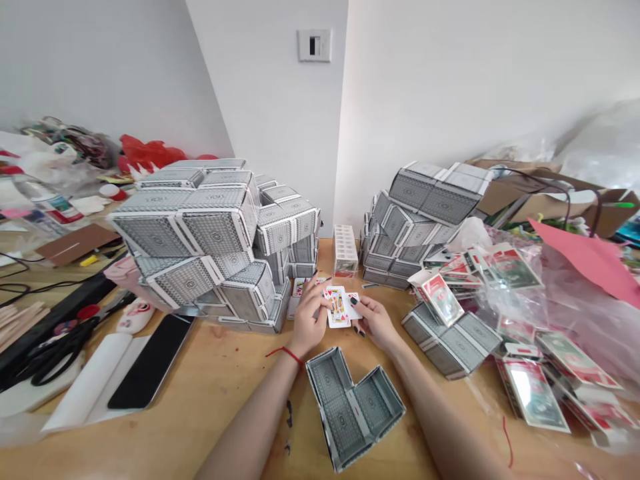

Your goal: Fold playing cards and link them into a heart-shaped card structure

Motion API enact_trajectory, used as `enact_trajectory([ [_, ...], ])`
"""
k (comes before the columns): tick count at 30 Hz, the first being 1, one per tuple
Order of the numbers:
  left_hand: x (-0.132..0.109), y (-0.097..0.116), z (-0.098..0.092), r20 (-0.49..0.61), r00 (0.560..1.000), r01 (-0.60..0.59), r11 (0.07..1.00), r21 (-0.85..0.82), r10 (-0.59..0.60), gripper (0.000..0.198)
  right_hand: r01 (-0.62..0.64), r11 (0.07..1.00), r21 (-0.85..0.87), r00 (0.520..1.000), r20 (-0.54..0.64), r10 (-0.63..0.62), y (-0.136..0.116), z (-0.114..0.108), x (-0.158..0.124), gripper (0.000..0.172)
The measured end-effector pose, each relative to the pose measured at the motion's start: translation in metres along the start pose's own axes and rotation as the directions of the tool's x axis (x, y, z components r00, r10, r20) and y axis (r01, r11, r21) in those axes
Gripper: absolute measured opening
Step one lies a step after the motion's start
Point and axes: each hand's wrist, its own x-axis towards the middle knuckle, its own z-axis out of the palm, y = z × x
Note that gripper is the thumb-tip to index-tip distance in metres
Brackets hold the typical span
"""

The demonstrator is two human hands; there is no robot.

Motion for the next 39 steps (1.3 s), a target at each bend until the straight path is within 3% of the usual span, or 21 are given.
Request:
enact_trajectory([
  [5,0.000,-0.001,0.003,0.027,0.998,0.065,0.992,-0.106,-0.062,0.021,0.013,1.000,0.014,1.000,-0.003,-0.013,-0.002,0.001,-0.002,0.028],
  [9,0.000,-0.005,0.005,0.058,0.986,0.168,0.938,-0.305,-0.158,0.026,0.058,0.998,0.002,0.996,-0.064,-0.058,-0.003,0.004,-0.002,0.032],
  [12,0.001,-0.009,0.008,0.118,0.931,0.358,0.804,-0.475,-0.345,0.035,0.093,0.995,-0.027,0.990,-0.106,-0.096,-0.001,0.005,-0.001,0.033],
  [15,0.001,-0.014,0.010,0.210,0.856,0.506,0.682,-0.529,-0.472,0.030,0.087,0.993,-0.082,0.984,-0.147,-0.099,0.002,0.005,0.000,0.034],
  [23,0.002,-0.016,0.012,0.353,0.804,0.594,0.618,-0.515,-0.478,0.025,0.107,0.947,-0.303,0.919,-0.334,-0.211,0.007,0.003,0.001,0.040],
  [28,0.001,-0.020,0.016,0.261,0.838,0.541,0.667,-0.513,-0.479,0.021,0.131,0.905,-0.405,0.923,-0.282,-0.260,0.004,0.006,-0.001,0.040],
  [32,0.001,-0.023,0.017,0.187,0.871,0.482,0.719,-0.501,-0.453,0.021,0.194,0.922,-0.336,0.946,-0.184,-0.266,0.002,0.005,0.000,0.032],
  [39,-0.001,-0.029,0.018,0.176,0.887,0.457,0.755,-0.470,-0.427,0.027,0.115,0.924,-0.365,0.957,-0.209,-0.202,0.010,-0.004,0.004,0.034],
])
